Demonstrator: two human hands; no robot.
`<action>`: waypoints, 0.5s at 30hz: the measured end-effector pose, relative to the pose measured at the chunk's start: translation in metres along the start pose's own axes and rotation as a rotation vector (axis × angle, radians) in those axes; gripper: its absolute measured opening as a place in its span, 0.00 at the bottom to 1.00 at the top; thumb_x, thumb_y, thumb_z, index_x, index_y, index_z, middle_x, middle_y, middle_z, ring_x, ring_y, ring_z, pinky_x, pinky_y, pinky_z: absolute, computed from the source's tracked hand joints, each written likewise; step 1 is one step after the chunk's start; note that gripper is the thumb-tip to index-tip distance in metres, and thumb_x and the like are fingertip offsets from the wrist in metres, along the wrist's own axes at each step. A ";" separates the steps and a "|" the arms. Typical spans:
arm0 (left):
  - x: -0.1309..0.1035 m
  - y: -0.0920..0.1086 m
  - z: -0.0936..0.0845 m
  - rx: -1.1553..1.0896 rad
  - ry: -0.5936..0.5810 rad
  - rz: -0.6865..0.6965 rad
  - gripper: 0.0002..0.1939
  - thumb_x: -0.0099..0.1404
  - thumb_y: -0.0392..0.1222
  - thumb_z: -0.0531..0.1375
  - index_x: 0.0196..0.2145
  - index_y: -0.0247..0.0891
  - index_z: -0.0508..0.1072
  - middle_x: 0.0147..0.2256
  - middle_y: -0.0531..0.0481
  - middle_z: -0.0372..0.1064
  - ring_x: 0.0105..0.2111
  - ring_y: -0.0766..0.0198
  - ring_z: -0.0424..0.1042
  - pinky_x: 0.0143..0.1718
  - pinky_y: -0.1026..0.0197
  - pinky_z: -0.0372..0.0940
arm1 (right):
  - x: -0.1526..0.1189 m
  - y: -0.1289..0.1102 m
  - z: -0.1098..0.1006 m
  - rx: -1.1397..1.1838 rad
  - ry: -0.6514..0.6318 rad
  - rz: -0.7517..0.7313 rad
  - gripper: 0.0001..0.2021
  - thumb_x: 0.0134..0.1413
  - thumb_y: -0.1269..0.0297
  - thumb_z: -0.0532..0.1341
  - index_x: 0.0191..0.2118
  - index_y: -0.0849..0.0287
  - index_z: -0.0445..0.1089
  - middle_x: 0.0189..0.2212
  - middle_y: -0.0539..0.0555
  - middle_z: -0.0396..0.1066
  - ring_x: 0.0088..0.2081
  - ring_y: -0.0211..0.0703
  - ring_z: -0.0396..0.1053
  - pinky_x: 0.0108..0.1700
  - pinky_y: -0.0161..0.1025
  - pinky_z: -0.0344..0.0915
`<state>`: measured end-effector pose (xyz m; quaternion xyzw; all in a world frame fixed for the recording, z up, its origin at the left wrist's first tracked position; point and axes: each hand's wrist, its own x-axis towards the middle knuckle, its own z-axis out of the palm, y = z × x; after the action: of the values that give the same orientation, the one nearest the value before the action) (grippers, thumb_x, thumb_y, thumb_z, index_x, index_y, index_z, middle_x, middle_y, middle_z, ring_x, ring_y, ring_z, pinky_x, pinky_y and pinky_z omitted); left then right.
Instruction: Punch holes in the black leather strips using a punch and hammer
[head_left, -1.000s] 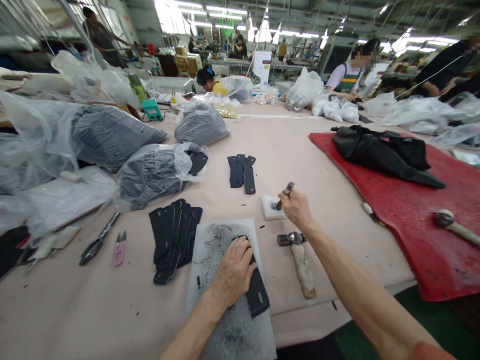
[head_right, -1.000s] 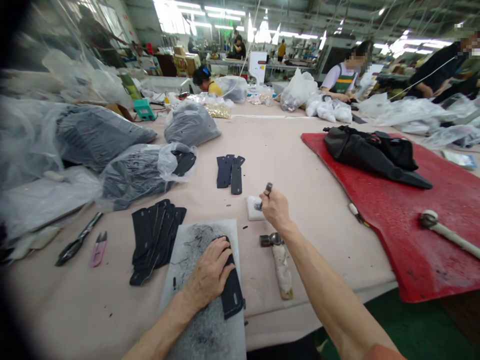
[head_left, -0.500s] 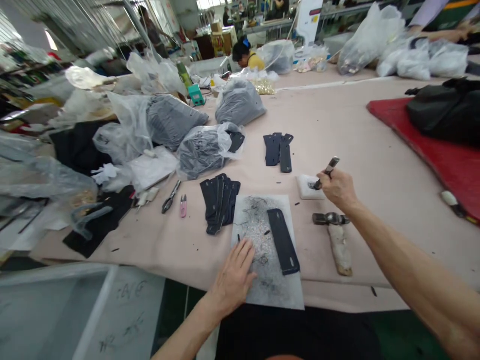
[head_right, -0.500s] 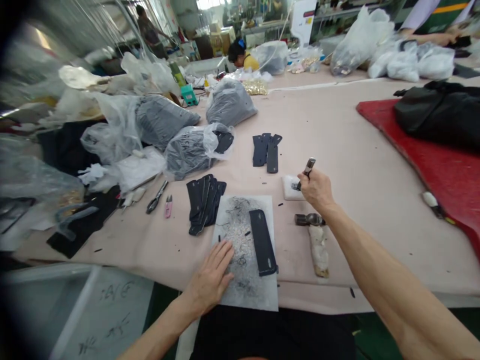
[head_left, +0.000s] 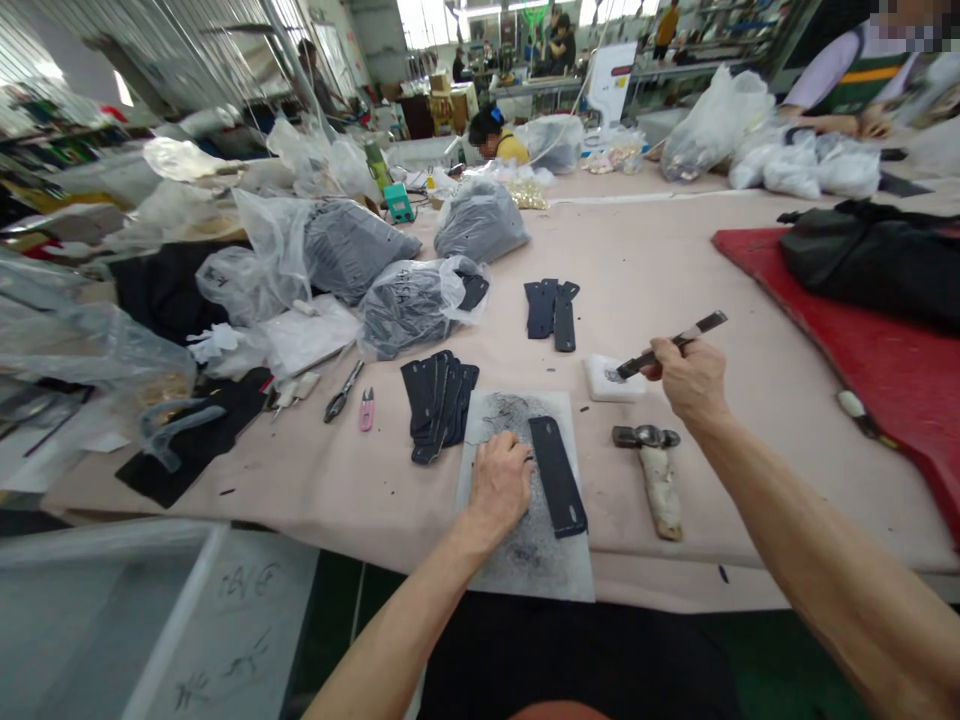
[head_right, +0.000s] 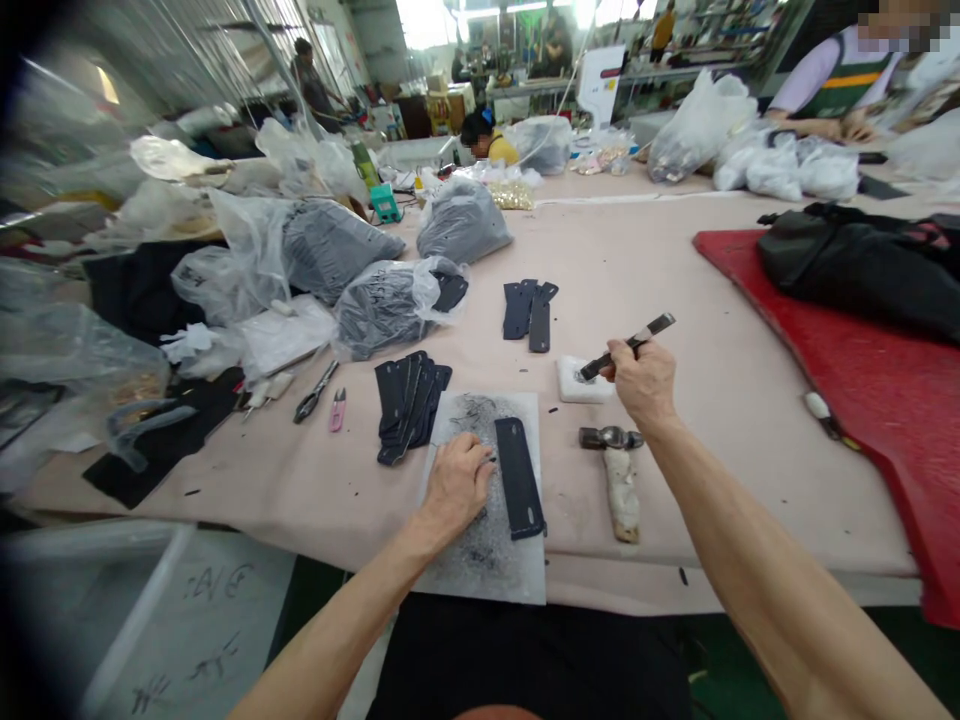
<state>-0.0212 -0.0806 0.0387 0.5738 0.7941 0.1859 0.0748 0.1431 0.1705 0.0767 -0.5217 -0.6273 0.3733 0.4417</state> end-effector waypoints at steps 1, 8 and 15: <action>0.006 0.002 0.003 0.010 -0.039 -0.014 0.05 0.65 0.35 0.58 0.36 0.38 0.74 0.40 0.45 0.69 0.43 0.54 0.69 0.46 0.49 0.66 | -0.009 -0.003 -0.002 0.097 -0.003 0.032 0.13 0.51 0.56 0.62 0.28 0.63 0.72 0.17 0.52 0.71 0.19 0.39 0.68 0.23 0.34 0.66; 0.013 -0.004 0.022 0.030 -0.079 0.004 0.10 0.63 0.29 0.52 0.33 0.36 0.72 0.39 0.39 0.68 0.43 0.48 0.68 0.45 0.46 0.64 | -0.081 -0.007 -0.004 0.645 -0.021 0.398 0.14 0.44 0.57 0.70 0.29 0.63 0.71 0.19 0.51 0.72 0.17 0.35 0.67 0.19 0.31 0.66; -0.017 -0.027 -0.005 0.180 -0.042 0.022 0.17 0.58 0.23 0.46 0.36 0.35 0.70 0.36 0.39 0.68 0.40 0.50 0.69 0.42 0.49 0.66 | -0.115 -0.007 -0.007 0.928 -0.062 0.758 0.08 0.50 0.66 0.68 0.28 0.59 0.68 0.20 0.46 0.70 0.16 0.31 0.64 0.17 0.28 0.64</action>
<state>-0.0406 -0.1053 0.0315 0.5908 0.7994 0.1024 0.0375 0.1547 0.0561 0.0662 -0.4506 -0.1814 0.7547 0.4410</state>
